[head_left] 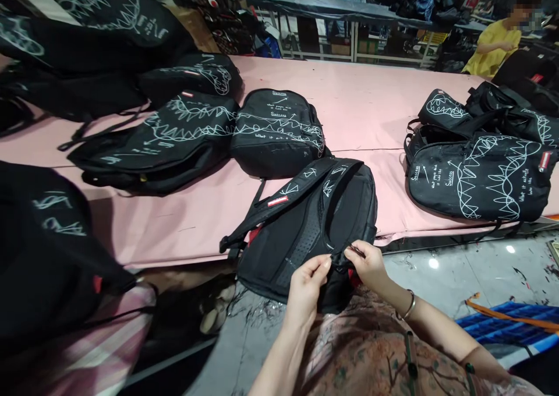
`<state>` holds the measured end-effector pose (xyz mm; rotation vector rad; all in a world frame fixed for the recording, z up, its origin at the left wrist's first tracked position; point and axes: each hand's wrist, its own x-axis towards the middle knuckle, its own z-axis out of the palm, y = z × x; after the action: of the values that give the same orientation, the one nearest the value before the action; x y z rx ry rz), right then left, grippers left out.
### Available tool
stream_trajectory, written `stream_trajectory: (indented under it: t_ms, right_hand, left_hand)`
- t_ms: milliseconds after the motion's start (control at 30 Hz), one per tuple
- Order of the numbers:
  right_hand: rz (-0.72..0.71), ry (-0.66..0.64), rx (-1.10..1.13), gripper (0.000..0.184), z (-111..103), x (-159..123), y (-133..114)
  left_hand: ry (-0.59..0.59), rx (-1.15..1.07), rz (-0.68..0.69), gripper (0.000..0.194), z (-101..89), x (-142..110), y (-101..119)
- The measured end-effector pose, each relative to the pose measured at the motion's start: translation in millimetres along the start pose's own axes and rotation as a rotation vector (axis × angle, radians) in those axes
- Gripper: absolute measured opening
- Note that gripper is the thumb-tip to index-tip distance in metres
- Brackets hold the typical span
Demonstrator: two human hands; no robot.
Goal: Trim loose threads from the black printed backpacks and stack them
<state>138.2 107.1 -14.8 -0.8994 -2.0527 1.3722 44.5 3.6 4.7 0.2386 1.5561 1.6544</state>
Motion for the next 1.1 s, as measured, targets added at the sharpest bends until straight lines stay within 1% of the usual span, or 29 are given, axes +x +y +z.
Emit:
stream_trajectory:
  t_ms: [33, 100, 167, 233, 300, 367, 467, 567, 667, 733, 800, 867, 967, 1033, 1100]
  right_hand:
    - [-0.001, 0.008, 0.000, 0.027, -0.2, -1.1, -0.3]
    - [0.004, 0.026, -0.001, 0.026, 0.0, -3.7, -0.8]
    - [0.016, 0.035, 0.000, 0.026, 0.3, -6.4, -0.5]
    - [0.039, 0.029, 0.010, 0.025, 0.7, -8.9, 0.4]
    - [0.059, 0.013, 0.028, 0.025, 0.8, -10.7, 1.3]
    - [0.075, 0.005, 0.046, 0.025, 1.0, -11.4, 1.7]
    - [0.100, 0.015, 0.061, 0.026, 1.3, -11.0, 0.9]
    - [0.121, 0.022, 0.087, 0.026, 1.8, -10.0, -1.0]
    - [0.128, 0.009, 0.112, 0.027, 2.2, -9.5, -2.2]
    - [0.133, 0.001, 0.110, 0.027, 2.3, -9.6, -2.2]
    - [0.137, -0.003, 0.101, 0.027, 2.0, -9.9, -2.0]
    - [0.136, -0.002, 0.097, 0.027, 1.3, -10.0, -1.7]
    - [0.143, 0.001, 0.107, 0.025, -0.4, -9.4, -2.0]
    - [0.150, -0.001, 0.116, 0.025, -1.9, -8.6, -2.6]
    - [0.148, 0.000, 0.125, 0.026, -3.5, -7.8, -3.4]
  left_hand:
    - [-0.016, -0.086, -0.050, 0.031, 1.5, -1.7, 0.7]
    - [-0.046, -0.195, -0.108, 0.033, 4.2, -4.9, 0.8]
    - [-0.047, -0.213, -0.112, 0.033, 5.5, -6.8, -1.2]
    - [-0.028, -0.163, -0.068, 0.032, 5.1, -6.8, -4.2]
    - [-0.017, -0.081, 0.005, 0.026, 3.3, -5.5, -6.8]
    - [-0.017, 0.014, 0.079, 0.022, 1.1, -3.9, -7.9]
    - [-0.020, 0.152, 0.171, 0.020, -0.9, -2.5, -7.4]
    - [-0.008, 0.240, 0.212, 0.022, -0.9, -2.4, -7.7]
    - [0.064, 0.295, 0.255, 0.023, -0.3, -2.3, -9.8]
    - [0.099, 0.334, 0.304, 0.019, -0.3, -2.1, -10.3]
    - [0.094, 0.377, 0.343, 0.015, -0.4, -2.1, -9.3]
    - [0.075, 0.414, 0.370, 0.013, -0.4, -2.4, -7.5]
    - [0.083, 0.427, 0.389, 0.010, 0.4, -3.0, -5.7]
    - [0.077, 0.393, 0.372, 0.009, 1.4, -3.2, -6.1]
    - [0.053, 0.304, 0.309, 0.010, 2.4, -2.9, -7.1]
